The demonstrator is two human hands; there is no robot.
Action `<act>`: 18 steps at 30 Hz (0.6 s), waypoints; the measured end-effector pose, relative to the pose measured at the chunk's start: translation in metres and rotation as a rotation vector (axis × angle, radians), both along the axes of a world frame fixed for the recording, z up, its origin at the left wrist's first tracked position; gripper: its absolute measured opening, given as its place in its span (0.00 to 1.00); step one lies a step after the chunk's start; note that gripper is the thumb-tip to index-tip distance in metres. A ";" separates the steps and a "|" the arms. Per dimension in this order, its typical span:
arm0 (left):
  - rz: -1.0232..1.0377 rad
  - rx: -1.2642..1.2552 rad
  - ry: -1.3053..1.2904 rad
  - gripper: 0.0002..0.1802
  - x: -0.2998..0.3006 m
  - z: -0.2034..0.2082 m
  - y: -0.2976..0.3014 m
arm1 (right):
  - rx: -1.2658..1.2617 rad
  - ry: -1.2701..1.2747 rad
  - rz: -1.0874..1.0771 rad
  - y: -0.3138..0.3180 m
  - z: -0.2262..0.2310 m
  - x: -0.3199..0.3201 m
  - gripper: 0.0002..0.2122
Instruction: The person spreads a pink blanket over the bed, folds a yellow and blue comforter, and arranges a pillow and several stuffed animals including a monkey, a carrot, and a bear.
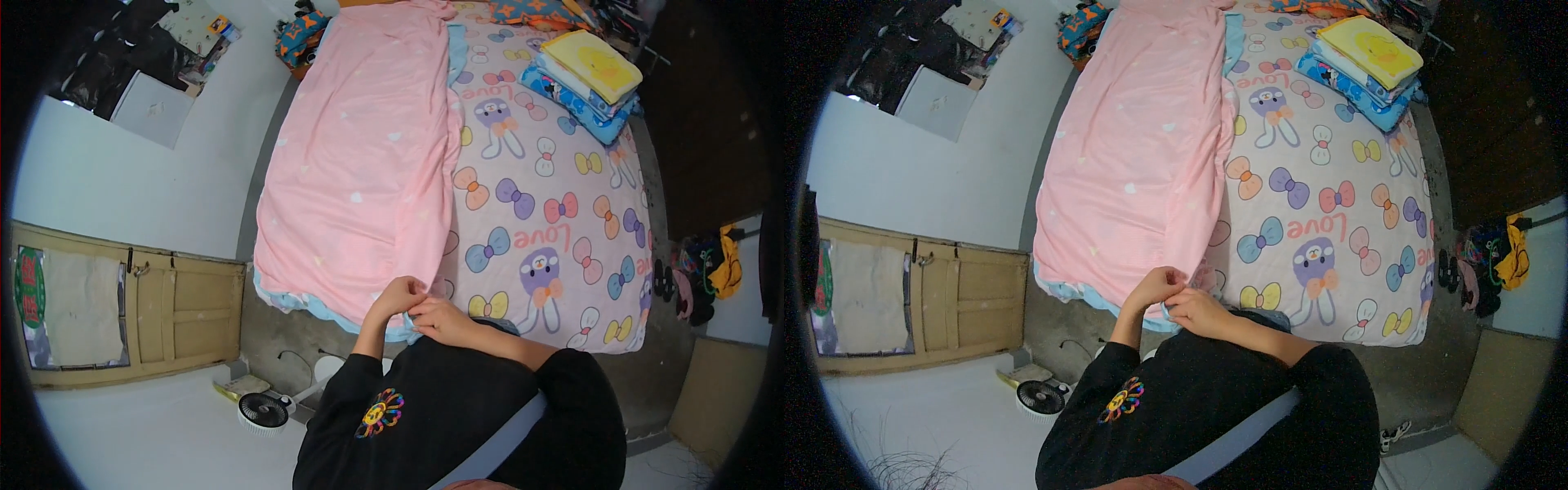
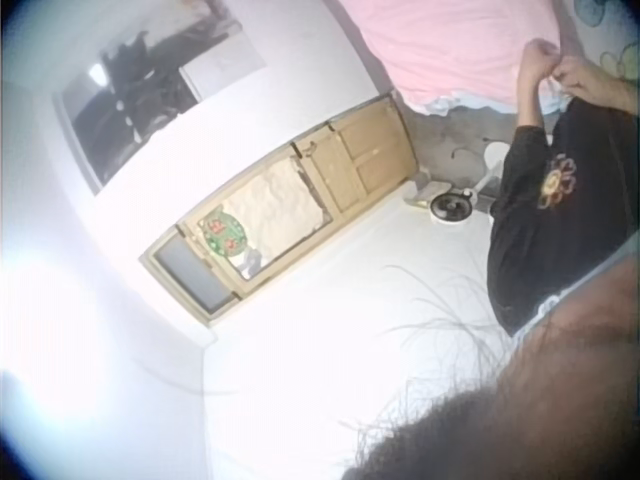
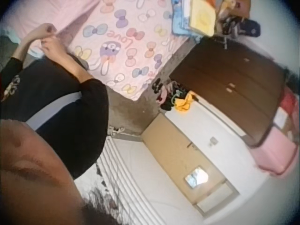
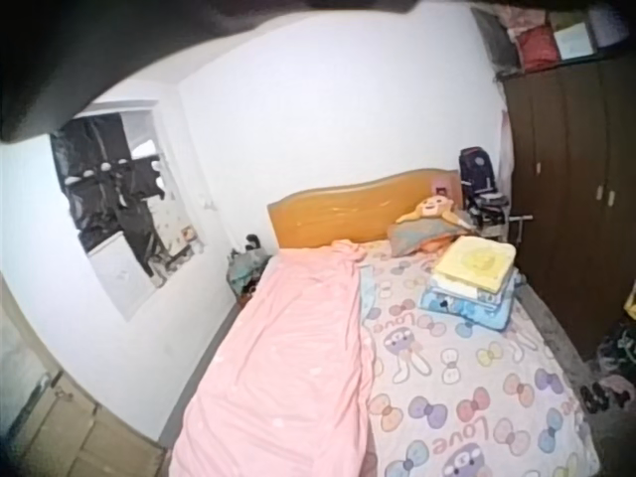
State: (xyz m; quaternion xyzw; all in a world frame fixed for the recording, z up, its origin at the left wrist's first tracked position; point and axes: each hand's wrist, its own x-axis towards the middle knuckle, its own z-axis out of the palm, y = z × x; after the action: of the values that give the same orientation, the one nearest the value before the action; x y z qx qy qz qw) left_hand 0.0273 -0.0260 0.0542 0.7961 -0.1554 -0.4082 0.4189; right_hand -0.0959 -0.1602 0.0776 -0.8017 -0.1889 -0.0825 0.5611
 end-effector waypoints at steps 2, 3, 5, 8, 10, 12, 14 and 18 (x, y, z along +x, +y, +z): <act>-0.262 0.167 -0.078 0.14 0.011 -0.017 0.019 | -0.019 -0.014 0.070 0.005 0.007 0.002 0.05; -0.208 0.109 -0.079 0.10 0.008 -0.016 0.020 | -0.026 0.013 0.087 0.005 0.008 0.001 0.06; -0.175 0.125 -0.130 0.10 0.004 -0.015 0.020 | -0.033 0.042 0.104 0.005 0.010 -0.001 0.06; -0.040 0.008 -0.090 0.10 0.000 -0.007 0.022 | -0.038 0.034 0.114 0.007 0.008 -0.002 0.06; 0.051 -0.134 0.002 0.11 0.000 0.001 0.019 | 0.155 0.590 -0.035 0.006 -0.021 -0.003 0.04; 0.208 -0.330 0.176 0.14 -0.002 0.017 0.017 | 0.477 0.807 -0.232 -0.007 -0.045 0.008 0.13; 0.274 -0.400 0.252 0.12 -0.008 0.034 0.010 | 0.642 0.791 -0.427 -0.017 -0.065 0.014 0.15; 0.320 -0.527 0.347 0.11 -0.020 0.046 0.017 | 0.843 1.174 -0.398 -0.019 -0.045 0.037 0.13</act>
State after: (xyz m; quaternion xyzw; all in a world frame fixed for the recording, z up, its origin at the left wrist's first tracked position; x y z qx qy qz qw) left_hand 0.0074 -0.0088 0.1000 0.5935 -0.0553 -0.4127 0.6888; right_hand -0.0591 -0.1789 0.0322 -0.4500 0.3375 0.1934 0.8039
